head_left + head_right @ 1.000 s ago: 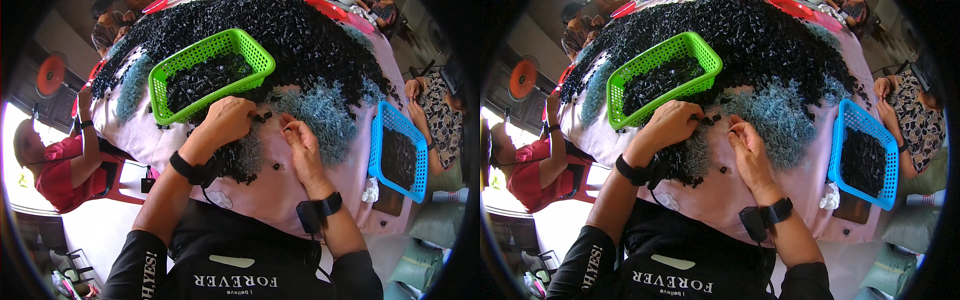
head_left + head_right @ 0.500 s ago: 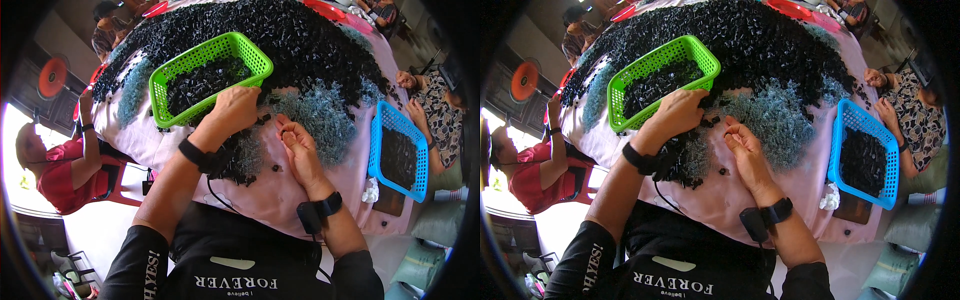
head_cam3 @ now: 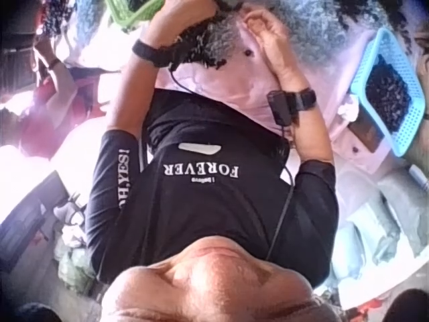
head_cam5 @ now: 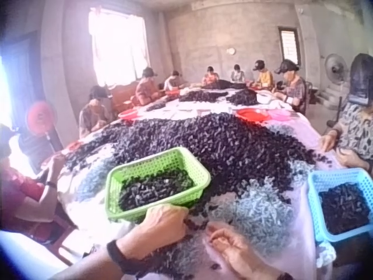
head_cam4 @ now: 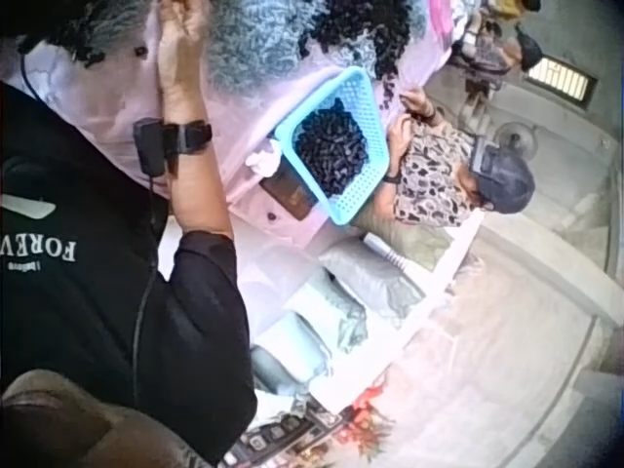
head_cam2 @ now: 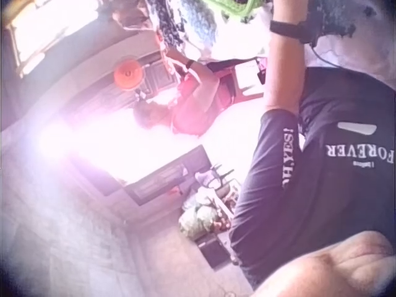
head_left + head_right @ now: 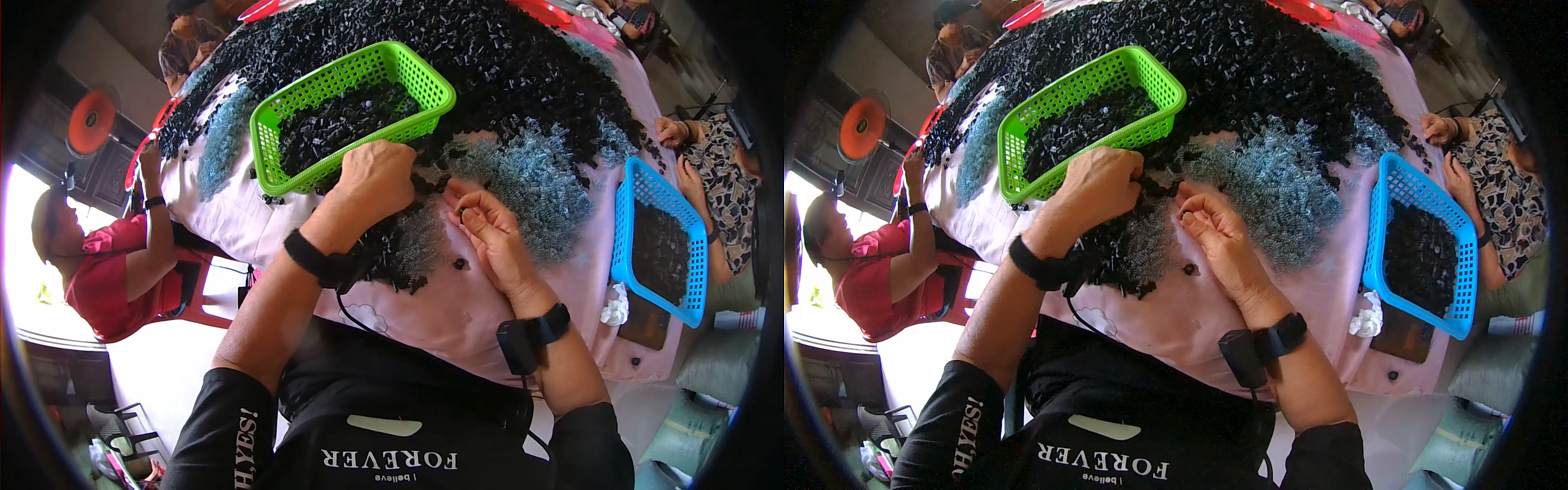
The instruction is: Sorting through a large pile of small black plastic shoe components on a table.
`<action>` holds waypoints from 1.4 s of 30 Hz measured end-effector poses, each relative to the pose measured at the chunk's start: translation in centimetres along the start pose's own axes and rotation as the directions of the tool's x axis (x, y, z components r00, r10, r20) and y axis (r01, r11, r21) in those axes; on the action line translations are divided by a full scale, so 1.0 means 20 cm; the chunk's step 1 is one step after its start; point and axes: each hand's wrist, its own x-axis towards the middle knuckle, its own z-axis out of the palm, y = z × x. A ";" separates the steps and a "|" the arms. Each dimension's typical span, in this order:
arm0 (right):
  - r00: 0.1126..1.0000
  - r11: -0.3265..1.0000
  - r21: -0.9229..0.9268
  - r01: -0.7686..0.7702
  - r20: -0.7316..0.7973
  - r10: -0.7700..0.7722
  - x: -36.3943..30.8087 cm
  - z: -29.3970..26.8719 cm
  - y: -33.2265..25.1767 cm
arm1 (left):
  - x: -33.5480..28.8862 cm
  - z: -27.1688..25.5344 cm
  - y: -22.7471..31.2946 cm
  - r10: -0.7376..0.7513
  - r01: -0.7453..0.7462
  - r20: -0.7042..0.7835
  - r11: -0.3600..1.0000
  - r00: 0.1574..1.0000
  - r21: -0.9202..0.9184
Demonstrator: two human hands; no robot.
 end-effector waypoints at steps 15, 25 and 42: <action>1.000 0.991 0.135 -0.012 0.024 0.008 -0.02 0.00 -0.03 | -0.19 -0.10 -0.15 -0.106 0.087 -0.109 0.983 0.988 -0.163; 0.994 0.993 0.093 -0.078 0.078 0.071 -0.02 0.01 -0.04 | -0.21 -0.08 -0.16 -0.014 0.022 0.033 0.968 0.999 -0.251; 0.996 0.998 -0.028 -0.058 0.069 0.060 0.01 0.02 -0.02 | -0.15 -0.01 -0.17 0.014 -0.007 0.035 0.980 0.999 -0.200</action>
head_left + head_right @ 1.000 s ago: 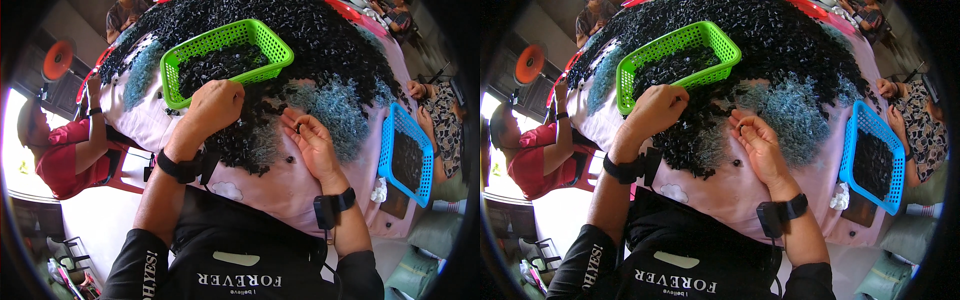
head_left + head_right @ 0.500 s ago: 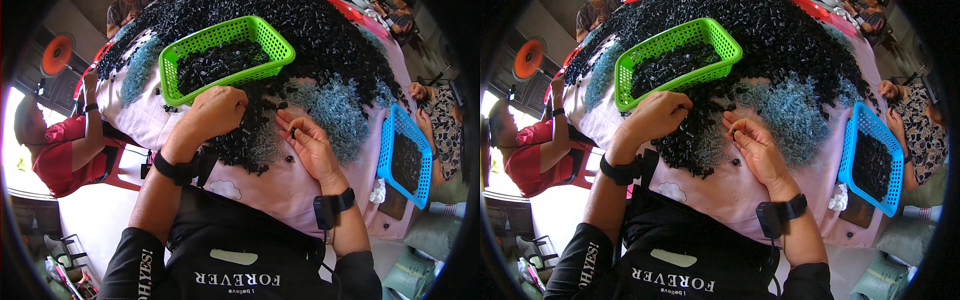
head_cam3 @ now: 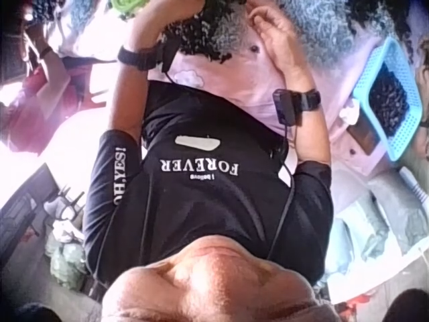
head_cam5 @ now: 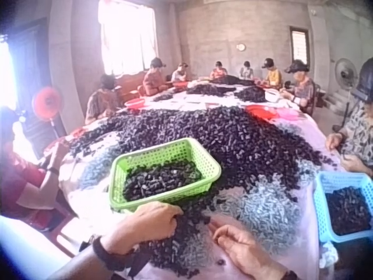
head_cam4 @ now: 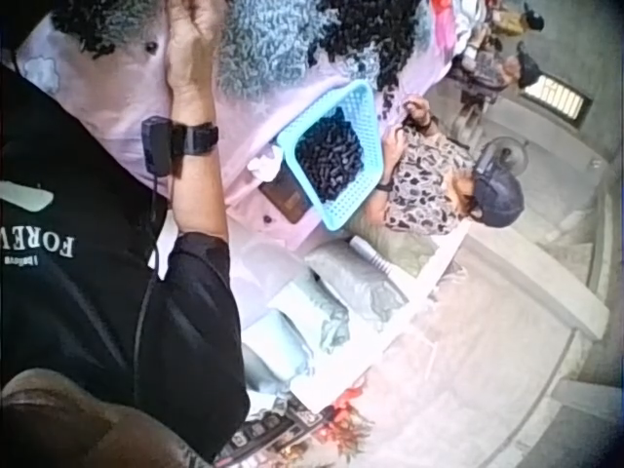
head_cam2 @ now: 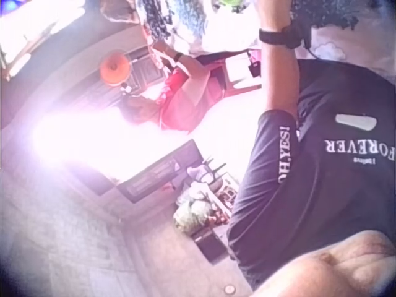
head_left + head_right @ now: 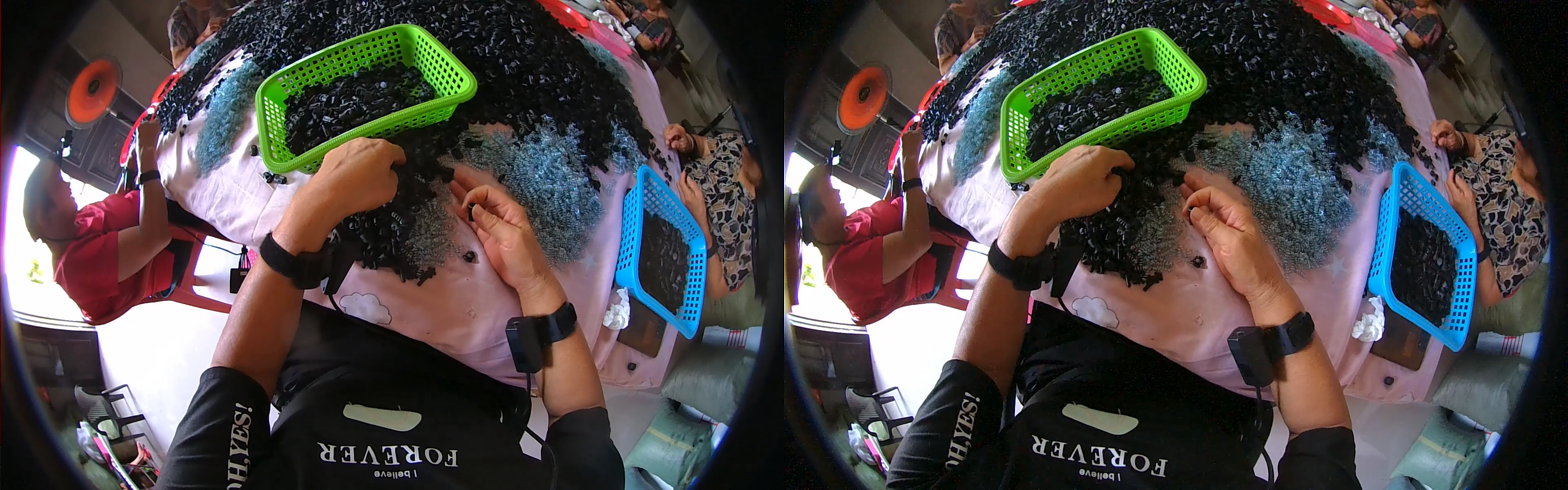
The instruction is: Sorting through a large pile of small black plastic shoe components on a table.
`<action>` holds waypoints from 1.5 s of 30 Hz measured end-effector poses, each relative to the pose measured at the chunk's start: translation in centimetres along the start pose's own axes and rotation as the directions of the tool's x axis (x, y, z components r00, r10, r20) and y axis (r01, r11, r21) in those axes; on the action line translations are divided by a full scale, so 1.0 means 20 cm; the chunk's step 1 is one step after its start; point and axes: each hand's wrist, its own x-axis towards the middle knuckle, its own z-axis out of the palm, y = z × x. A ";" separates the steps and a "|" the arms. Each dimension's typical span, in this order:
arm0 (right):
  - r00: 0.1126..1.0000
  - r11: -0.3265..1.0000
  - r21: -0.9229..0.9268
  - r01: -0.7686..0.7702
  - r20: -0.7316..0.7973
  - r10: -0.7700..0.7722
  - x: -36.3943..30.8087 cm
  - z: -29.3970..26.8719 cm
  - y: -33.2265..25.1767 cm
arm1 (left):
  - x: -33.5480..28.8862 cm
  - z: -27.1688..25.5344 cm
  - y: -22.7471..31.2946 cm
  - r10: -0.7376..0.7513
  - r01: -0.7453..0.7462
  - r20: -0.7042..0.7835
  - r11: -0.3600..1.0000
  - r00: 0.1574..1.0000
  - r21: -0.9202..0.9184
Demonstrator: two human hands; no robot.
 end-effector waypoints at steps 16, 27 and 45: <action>0.999 0.995 0.101 -0.017 0.043 0.013 -0.03 0.00 -0.03 | -0.09 -0.07 0.04 -0.079 0.080 0.007 0.993 0.997 -0.085; 1.000 0.997 0.070 0.020 0.003 -0.020 -0.03 0.01 -0.05 | -0.14 -0.05 0.01 -0.111 0.109 -0.036 0.993 0.993 -0.046; 0.999 0.997 0.079 0.001 -0.035 0.002 -0.04 0.01 -0.06 | -0.19 -0.07 -0.06 -0.047 0.015 -0.200 0.988 0.979 -0.156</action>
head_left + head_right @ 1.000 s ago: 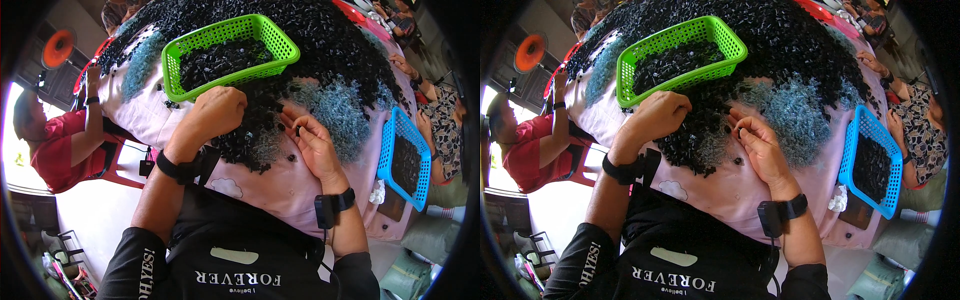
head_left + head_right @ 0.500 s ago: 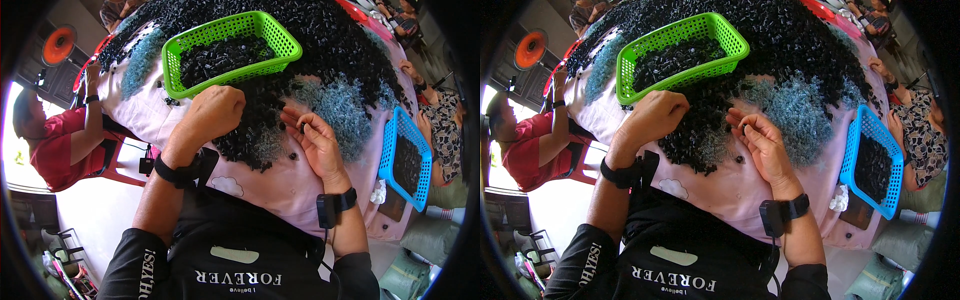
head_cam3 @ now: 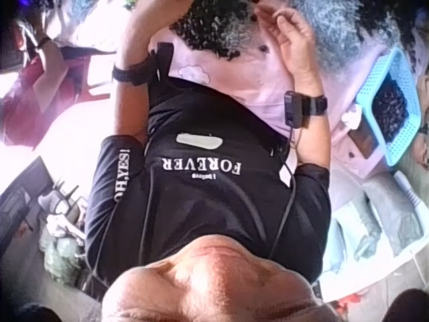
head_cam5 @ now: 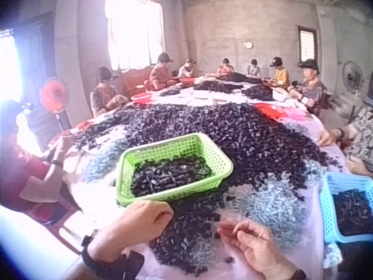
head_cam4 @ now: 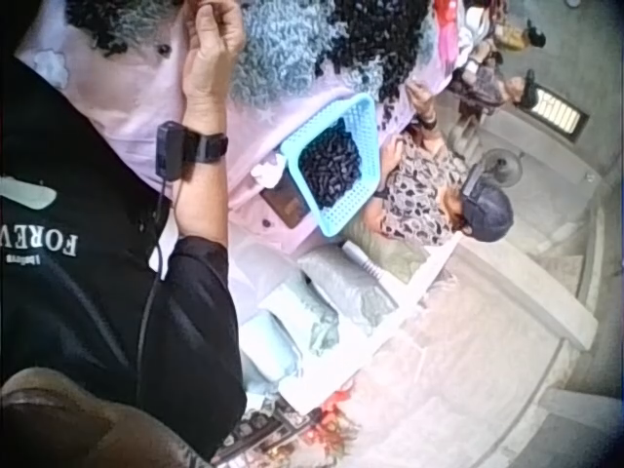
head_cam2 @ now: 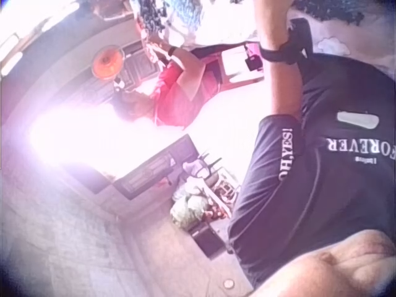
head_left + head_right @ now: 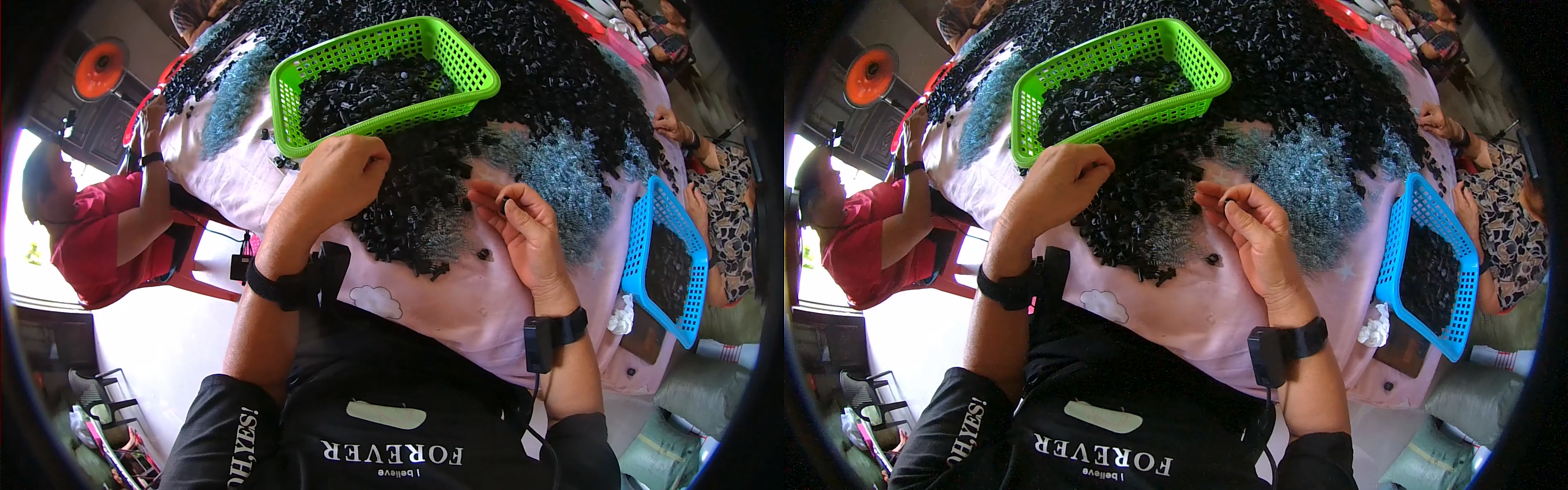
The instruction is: Sorting through a large pile of small black plastic shoe components on a table.
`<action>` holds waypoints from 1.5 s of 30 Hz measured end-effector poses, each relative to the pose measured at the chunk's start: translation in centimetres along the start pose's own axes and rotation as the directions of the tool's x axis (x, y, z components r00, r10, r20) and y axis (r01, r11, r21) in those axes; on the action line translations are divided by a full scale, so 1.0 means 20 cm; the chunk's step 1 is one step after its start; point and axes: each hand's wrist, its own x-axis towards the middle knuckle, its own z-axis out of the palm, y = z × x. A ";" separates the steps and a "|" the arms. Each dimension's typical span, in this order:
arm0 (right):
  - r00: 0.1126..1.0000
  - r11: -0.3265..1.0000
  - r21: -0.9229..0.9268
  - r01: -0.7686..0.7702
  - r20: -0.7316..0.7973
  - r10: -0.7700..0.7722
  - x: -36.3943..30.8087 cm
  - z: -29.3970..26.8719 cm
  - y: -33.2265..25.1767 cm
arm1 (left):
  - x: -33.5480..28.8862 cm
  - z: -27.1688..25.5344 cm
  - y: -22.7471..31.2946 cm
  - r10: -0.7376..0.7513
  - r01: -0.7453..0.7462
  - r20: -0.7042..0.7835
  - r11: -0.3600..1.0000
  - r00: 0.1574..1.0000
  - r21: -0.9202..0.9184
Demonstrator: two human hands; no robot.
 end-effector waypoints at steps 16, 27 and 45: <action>0.998 0.996 -0.074 0.042 0.046 -0.039 -0.01 0.00 0.00 | -0.06 0.03 0.01 -0.066 0.066 0.027 0.998 0.997 -0.009; 0.998 0.996 -0.076 0.052 0.022 -0.051 0.00 -0.01 0.01 | -0.04 0.00 0.08 -0.064 0.082 0.137 0.988 0.989 -0.133; 0.999 0.999 -0.040 0.000 0.036 0.002 -0.01 -0.01 0.00 | -0.03 0.00 0.02 -0.019 0.024 0.044 0.995 0.999 -0.098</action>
